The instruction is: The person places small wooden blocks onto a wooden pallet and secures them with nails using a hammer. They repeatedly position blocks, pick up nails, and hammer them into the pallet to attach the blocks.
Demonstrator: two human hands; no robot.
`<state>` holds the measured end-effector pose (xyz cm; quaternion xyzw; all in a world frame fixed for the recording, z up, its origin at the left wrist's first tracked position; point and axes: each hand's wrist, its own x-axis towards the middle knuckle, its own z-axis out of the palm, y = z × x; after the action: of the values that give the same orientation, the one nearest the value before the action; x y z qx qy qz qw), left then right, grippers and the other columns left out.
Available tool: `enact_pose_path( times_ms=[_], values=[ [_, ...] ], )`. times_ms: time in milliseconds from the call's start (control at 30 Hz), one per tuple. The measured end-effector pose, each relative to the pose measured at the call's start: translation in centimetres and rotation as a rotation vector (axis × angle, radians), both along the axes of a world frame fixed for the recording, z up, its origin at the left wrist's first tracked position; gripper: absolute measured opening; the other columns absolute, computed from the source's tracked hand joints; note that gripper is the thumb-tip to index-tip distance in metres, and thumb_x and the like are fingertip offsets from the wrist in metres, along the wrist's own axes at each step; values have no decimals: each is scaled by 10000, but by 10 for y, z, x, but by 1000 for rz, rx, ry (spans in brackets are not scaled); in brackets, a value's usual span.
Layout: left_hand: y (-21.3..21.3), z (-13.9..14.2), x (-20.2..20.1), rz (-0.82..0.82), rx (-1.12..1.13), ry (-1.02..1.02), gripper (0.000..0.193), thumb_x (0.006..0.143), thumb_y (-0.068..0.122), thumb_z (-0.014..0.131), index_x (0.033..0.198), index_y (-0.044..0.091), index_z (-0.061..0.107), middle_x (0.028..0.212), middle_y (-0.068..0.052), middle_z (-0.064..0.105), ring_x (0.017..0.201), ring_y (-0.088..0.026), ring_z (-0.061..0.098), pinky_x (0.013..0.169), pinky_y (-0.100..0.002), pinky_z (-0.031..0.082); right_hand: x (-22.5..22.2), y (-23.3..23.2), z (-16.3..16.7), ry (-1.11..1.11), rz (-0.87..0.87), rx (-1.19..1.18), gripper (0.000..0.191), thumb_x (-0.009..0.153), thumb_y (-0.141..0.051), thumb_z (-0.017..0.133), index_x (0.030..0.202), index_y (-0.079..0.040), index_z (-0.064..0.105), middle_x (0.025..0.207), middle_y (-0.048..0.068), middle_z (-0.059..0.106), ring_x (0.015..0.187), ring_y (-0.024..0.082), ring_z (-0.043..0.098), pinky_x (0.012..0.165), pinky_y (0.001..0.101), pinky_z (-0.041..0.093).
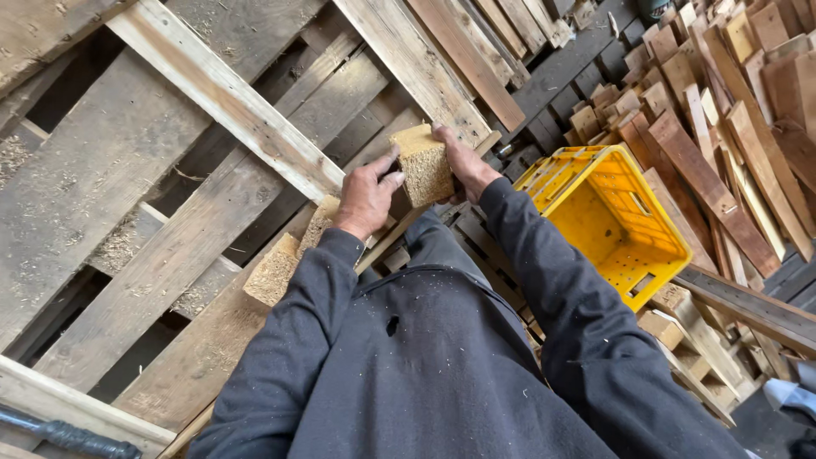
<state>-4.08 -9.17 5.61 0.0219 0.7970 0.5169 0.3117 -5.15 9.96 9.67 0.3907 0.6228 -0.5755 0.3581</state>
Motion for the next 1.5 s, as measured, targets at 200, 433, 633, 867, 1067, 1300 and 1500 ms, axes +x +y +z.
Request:
enact_pose_path(
  times_ms=[200, 433, 633, 867, 1067, 1300, 1500],
  values=[
    [-15, 2, 25, 100, 270, 86, 483, 950, 168, 622, 1404, 4, 603, 1346, -188, 691, 1163, -243, 717, 989, -334, 560, 38, 2, -4, 539, 138, 139, 797, 1055, -584, 591, 1546, 11, 388, 1298, 127, 614, 1213, 256, 627, 983, 382, 517],
    [6, -10, 22, 48, -91, -146, 560, 1024, 265, 568, 1529, 56, 447, 1309, -199, 676, 1097, -361, 660, 944, -444, 554, 110, -43, -24, 791, 318, 573, 830, 931, -190, 754, 1608, -115, 279, 1315, 225, 503, 1228, 340, 565, 1063, 424, 489],
    [-11, -19, 2, -47, 13, 50, 484, 988, 189, 617, 1461, 94, 578, 1438, -205, 594, 1315, -304, 544, 1108, -410, 414, 146, -55, -38, 910, 196, 482, 583, 911, 4, 649, 1454, -81, 452, 1317, 201, 539, 1239, 297, 605, 1065, 390, 528],
    [-13, -23, 14, 59, 160, -122, 468, 972, 127, 628, 1436, 89, 584, 1427, -140, 633, 1291, -204, 604, 1106, -325, 464, 153, -39, -58, 726, -77, 231, 509, 968, -84, 701, 1363, -47, 382, 1192, 147, 636, 1070, 219, 709, 933, 323, 595],
    [-5, -14, 9, 81, 158, -143, 456, 945, 134, 656, 1393, 59, 621, 1383, -143, 670, 1249, -202, 636, 1072, -311, 498, 137, -22, -53, 529, -206, 104, 785, 902, -126, 726, 1533, -82, 261, 1123, 174, 645, 1021, 214, 684, 894, 325, 584],
    [4, -6, 23, 389, 427, -103, 298, 1012, 211, 649, 1224, 12, 711, 1269, -142, 726, 1198, -204, 691, 1063, -350, 566, 138, -11, -23, 725, -11, 291, 491, 982, -95, 656, 1401, -37, 406, 1260, 211, 658, 1160, 299, 691, 1008, 380, 552],
    [-18, -16, 5, 176, -157, -1, 232, 1089, 230, 604, 1136, 51, 745, 1035, -149, 764, 932, -245, 679, 865, -377, 565, 152, -18, -23, 1018, 690, 810, 359, 703, 56, 654, 1024, -90, 588, 1358, 188, 613, 1272, 433, 607, 1008, 494, 492]
  ],
)
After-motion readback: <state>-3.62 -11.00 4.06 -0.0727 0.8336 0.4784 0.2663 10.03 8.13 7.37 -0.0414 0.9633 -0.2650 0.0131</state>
